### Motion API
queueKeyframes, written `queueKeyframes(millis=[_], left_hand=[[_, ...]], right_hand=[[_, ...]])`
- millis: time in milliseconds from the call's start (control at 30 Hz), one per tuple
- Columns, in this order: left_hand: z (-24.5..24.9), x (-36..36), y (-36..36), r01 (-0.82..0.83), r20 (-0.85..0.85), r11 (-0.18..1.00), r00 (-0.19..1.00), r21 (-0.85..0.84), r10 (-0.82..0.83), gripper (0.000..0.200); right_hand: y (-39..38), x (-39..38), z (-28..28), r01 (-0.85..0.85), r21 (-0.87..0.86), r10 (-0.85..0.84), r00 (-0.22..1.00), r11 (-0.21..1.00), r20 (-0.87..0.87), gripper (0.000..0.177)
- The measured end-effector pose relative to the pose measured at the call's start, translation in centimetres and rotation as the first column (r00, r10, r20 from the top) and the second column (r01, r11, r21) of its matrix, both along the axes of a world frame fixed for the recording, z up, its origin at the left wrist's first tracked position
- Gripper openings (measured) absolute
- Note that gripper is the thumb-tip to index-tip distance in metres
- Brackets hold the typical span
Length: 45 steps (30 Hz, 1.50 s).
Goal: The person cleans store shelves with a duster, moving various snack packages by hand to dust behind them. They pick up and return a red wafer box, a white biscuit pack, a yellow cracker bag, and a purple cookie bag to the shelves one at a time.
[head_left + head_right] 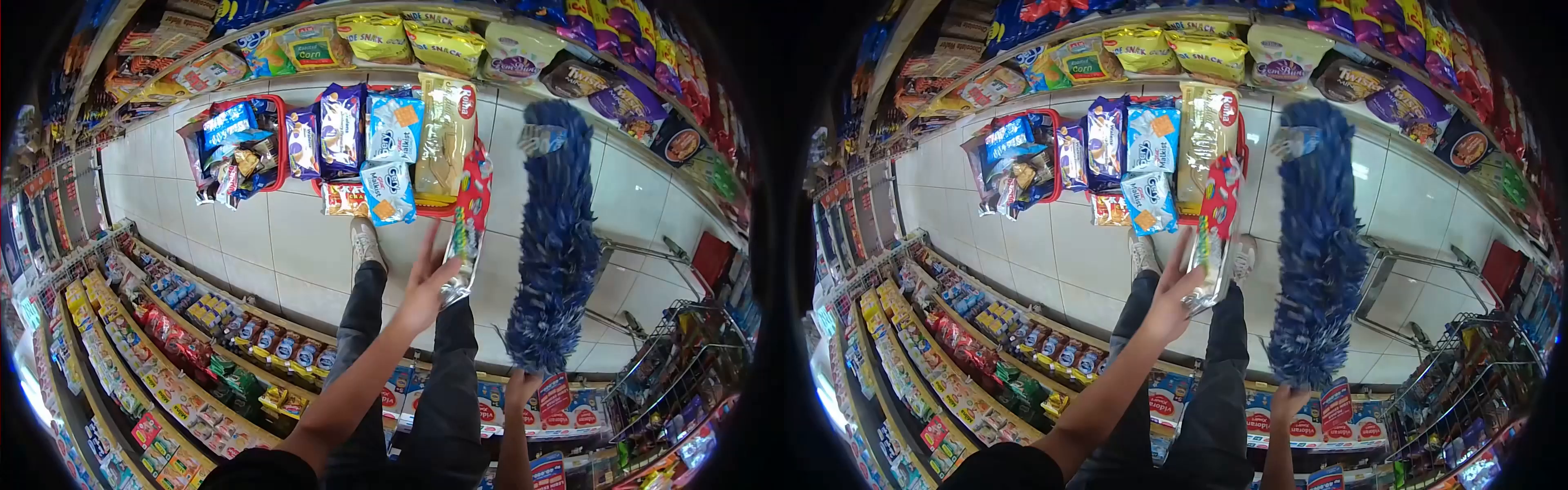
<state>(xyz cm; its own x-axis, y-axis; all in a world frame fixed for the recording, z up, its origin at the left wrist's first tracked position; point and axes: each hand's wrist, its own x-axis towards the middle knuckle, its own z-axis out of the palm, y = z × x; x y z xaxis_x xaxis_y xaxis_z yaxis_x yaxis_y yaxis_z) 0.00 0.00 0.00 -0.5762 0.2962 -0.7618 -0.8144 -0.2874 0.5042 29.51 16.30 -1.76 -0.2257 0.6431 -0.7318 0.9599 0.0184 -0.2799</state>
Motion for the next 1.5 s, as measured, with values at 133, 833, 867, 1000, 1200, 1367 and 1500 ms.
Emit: queueKeyframes(millis=[133, 833, 867, 1000, 1200, 1367, 1500], left_hand=[[2.2, -1.0, -4.3, -0.163, 0.247, 0.879, 0.967, 0.448, 0.054, 0.069], [23.7, -7.0, -34.9, -0.008, -0.078, 0.164, 0.857, 0.986, 0.509, 0.044], [28.0, -6.3, -36.1, -0.218, 0.0, 0.467, 0.906, 0.857, 0.423, 0.045], [31.3, -4.1, -39.6, -0.314, 0.021, 0.471, 0.849, 0.824, 0.529, 0.059], [33.9, -2.5, -43.3, -0.351, -0.282, 0.813, 0.812, 0.464, 0.512, 0.062], [34.2, -0.9, -44.0, -0.311, -0.716, 0.947, 0.68, -0.083, 0.161, 0.068], [32.2, -1.3, -43.0, -0.385, -0.614, 0.914, 0.693, 0.127, 0.378, 0.051]], right_hand=[[0.0, 1.6, 3.9, -0.004, 0.026, 0.011, 0.959, 1.0, -0.283, 0.013], [-18.1, -29.9, 28.2, -0.787, 0.568, 0.951, 0.077, 0.242, -0.3, 0.024], [-19.9, -31.5, 30.2, -0.764, 0.56, 0.933, 0.151, 0.32, -0.328, 0.025], [-25.5, -38.3, 37.7, -0.689, 0.587, 0.902, 0.266, 0.425, -0.341, 0.027], [-24.3, -36.3, 40.4, -0.682, 0.714, 0.982, 0.037, 0.16, -0.185, 0.025], [-23.5, -34.1, 43.0, -0.638, 0.721, 0.962, 0.181, 0.272, -0.203, 0.023], [-20.6, -31.0, 43.5, -0.565, 0.764, 0.949, 0.158, 0.312, -0.271, 0.015]])
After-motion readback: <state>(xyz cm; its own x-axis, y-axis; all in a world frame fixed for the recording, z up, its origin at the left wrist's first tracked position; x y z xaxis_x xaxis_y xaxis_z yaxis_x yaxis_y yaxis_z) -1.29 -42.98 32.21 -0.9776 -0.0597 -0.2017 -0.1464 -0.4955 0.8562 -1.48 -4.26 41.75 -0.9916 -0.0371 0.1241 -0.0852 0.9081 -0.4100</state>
